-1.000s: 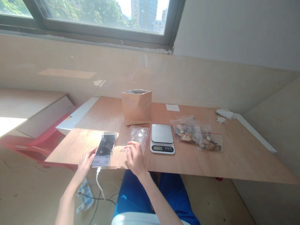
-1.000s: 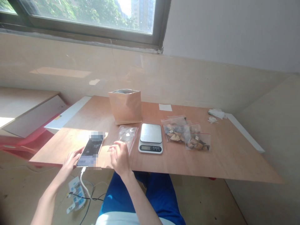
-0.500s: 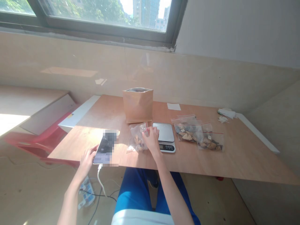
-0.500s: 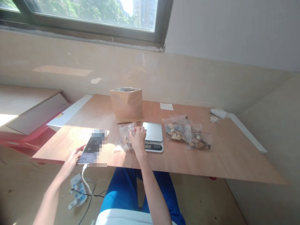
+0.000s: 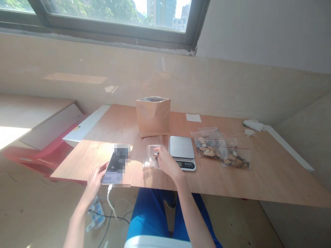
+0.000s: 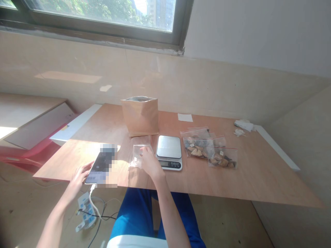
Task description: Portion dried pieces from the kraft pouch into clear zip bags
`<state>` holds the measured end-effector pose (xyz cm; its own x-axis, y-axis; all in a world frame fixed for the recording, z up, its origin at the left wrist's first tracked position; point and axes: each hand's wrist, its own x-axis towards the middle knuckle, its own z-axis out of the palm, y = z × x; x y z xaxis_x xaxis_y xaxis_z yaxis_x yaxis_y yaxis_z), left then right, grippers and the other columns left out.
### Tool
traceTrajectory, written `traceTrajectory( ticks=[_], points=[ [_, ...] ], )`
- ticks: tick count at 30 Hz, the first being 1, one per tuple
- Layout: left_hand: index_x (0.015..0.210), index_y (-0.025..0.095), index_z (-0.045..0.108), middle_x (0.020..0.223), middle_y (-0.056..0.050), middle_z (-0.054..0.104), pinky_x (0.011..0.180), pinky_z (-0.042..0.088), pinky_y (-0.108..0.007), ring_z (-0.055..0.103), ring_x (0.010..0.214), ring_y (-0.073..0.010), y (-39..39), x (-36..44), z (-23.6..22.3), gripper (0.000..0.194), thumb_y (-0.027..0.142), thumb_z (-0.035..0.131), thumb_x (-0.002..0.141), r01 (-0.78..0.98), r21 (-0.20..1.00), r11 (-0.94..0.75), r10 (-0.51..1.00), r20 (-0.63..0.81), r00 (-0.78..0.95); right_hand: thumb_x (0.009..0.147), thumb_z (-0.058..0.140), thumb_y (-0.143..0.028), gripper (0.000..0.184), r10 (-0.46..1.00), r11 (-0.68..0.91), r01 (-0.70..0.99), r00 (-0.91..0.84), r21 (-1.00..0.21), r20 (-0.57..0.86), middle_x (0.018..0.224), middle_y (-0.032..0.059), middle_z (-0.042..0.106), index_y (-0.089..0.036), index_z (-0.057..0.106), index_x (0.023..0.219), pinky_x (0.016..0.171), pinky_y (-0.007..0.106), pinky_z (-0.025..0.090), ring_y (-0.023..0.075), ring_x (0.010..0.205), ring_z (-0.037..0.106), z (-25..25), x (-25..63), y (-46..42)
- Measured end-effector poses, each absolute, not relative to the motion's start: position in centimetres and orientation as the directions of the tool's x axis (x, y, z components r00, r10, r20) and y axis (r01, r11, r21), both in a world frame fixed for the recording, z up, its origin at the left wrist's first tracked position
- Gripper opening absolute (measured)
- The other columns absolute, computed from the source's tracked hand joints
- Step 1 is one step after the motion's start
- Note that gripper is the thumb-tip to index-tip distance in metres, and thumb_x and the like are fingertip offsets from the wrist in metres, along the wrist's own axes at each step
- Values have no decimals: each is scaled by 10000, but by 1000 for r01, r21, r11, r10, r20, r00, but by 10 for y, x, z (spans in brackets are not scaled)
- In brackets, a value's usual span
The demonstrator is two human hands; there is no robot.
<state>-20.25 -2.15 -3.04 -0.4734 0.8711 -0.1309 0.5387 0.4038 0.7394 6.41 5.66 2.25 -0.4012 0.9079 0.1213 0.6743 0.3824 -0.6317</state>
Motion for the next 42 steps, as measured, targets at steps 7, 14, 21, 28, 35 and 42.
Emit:
traceTrajectory(
  ticks=[7,14,21,28,35,42],
  points=[
    [1212,219,447,1260,-60,401,945,396,-360,411,1195,-232,-23,-203,-30,502,467,346,787,340,841,420,870,-267,-414,759,517,-151,519,915,219,877,-337,-429,-222,1134,200,526,-63,396,1256,715,317,447,249,898,602,21,50,72],
    [1211,210,451,1240,-68,420,930,416,-370,409,1203,-243,-22,-202,-31,518,458,368,764,337,850,404,874,-250,-418,776,454,-109,358,881,424,895,-443,-138,-164,1111,198,549,-70,543,1121,868,377,367,296,1064,486,11,41,76],
    [1183,140,473,1244,-127,449,944,388,-441,441,1155,-271,-21,-197,-24,488,406,290,817,375,821,430,844,-218,-490,778,496,-174,452,871,445,873,-473,-198,-131,1122,204,542,-59,469,1215,870,398,370,296,1014,496,-10,55,71],
    [1032,165,537,1087,-109,538,932,388,-447,489,1036,-249,-20,-138,-8,334,343,343,826,552,800,235,767,196,-611,794,533,-346,404,902,403,598,-387,-692,192,1132,134,543,-140,499,1140,930,418,375,256,1067,489,-6,66,72],
    [1200,202,402,1235,-104,481,873,448,-322,486,1123,-186,21,-50,-9,440,459,351,846,171,980,102,963,-54,-263,823,467,-396,241,938,215,85,-294,-973,182,976,56,574,-198,508,954,736,278,494,161,887,584,24,70,74],
    [831,206,409,534,79,393,400,315,-189,366,398,-67,37,-23,-8,318,512,324,845,-12,989,150,982,-151,-110,785,518,-374,373,926,-83,-143,-376,-986,-23,604,-61,548,-203,410,1099,365,216,412,105,407,507,23,75,73]
  ],
)
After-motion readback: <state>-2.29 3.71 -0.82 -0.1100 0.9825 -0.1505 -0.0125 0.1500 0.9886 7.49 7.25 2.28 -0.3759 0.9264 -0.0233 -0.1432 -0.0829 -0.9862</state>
